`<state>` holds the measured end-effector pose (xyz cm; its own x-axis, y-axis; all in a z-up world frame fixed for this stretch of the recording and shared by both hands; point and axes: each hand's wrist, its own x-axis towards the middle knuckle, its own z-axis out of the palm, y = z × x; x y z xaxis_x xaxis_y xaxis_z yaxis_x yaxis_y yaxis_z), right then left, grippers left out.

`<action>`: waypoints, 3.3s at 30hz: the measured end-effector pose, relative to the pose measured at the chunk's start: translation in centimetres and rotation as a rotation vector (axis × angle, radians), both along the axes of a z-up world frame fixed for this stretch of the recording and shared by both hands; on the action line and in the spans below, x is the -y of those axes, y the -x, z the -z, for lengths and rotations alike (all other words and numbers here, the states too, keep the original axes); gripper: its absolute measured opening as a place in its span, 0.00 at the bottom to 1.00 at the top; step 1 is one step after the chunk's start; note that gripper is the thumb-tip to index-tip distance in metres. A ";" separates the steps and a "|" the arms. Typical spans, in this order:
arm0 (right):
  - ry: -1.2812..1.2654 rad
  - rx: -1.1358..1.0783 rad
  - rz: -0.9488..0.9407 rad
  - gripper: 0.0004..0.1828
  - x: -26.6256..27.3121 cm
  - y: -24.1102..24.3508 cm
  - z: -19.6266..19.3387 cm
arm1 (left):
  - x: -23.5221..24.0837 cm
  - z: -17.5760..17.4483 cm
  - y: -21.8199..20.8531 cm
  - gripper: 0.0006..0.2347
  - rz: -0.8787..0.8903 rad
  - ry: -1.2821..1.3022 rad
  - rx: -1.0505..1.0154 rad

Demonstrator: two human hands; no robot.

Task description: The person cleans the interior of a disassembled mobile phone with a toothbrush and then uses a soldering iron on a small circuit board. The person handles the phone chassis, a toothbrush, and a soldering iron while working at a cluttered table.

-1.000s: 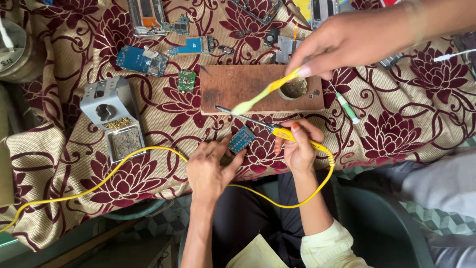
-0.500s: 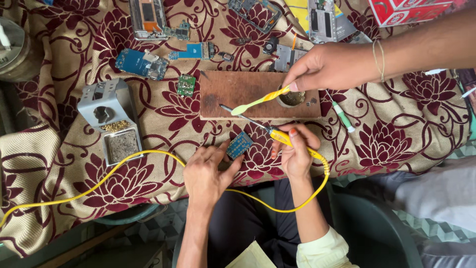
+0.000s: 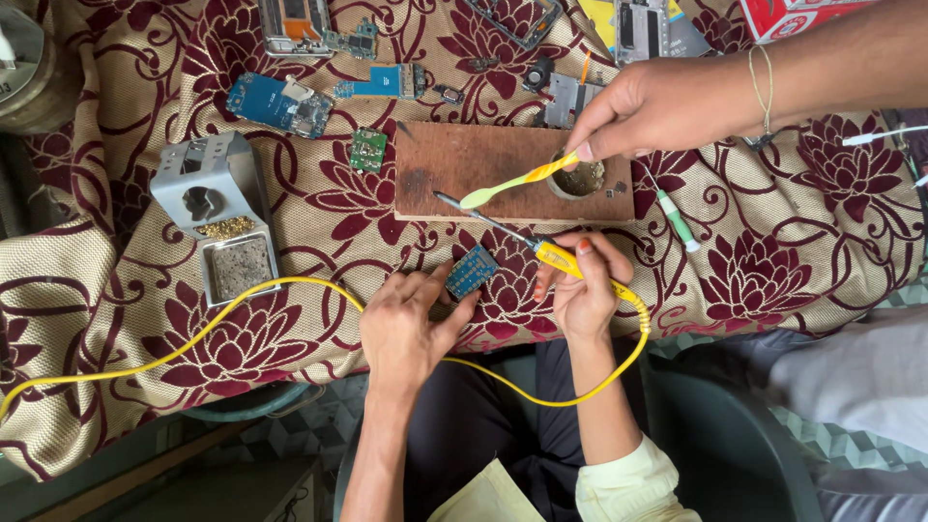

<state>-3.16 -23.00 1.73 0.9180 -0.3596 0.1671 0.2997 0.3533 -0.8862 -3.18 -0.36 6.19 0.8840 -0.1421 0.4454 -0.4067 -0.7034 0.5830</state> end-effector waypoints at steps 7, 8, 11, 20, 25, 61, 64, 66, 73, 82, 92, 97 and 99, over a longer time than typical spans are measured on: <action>-0.008 -0.011 -0.001 0.16 0.1 0.1 -0.2 | 0.0 0.1 0.1 0.18 -0.006 -0.006 0.005; -0.007 -0.008 -0.001 0.16 0.1 0.1 -0.1 | 0.0 0.1 0.0 0.18 -0.006 -0.006 0.006; -0.009 0.002 0.001 0.16 0.2 0.1 0.0 | 0.0 0.2 0.0 0.18 -0.007 -0.004 0.004; -0.037 0.042 0.010 0.16 0.3 0.0 0.6 | 0.0 0.1 0.1 0.18 -0.010 0.004 -0.001; -0.051 0.030 0.026 0.16 0.4 0.1 0.6 | 0.0 0.1 0.1 0.18 -0.007 0.006 0.010; -0.053 0.008 0.032 0.10 0.3 0.1 0.4 | 0.0 -0.2 0.1 0.18 -0.006 -0.003 0.010; -0.097 0.021 0.021 0.10 0.3 0.1 0.5 | 0.0 -0.2 0.1 0.18 -0.006 0.000 0.000; -0.112 0.024 0.010 0.11 0.4 0.1 0.6 | 0.0 -0.3 0.0 0.18 -0.001 0.005 -0.010; -0.109 0.041 -0.021 0.11 0.7 0.1 0.8 | 0.0 -0.2 0.0 0.18 0.003 0.014 -0.005; -0.112 0.036 -0.027 0.12 0.7 0.2 0.5 | 0.1 -0.4 0.0 0.18 -0.005 0.005 0.004; -0.144 0.041 -0.039 0.13 0.7 0.2 0.5 | 0.1 -0.3 0.0 0.18 -0.002 0.010 0.022; -0.153 0.037 -0.030 0.12 0.5 0.1 0.7 | 0.0 -0.4 0.0 0.18 -0.007 -0.014 0.054; -0.144 0.049 -0.024 0.12 0.7 0.2 0.9 | 0.2 -0.4 0.0 0.17 -0.010 -0.016 0.029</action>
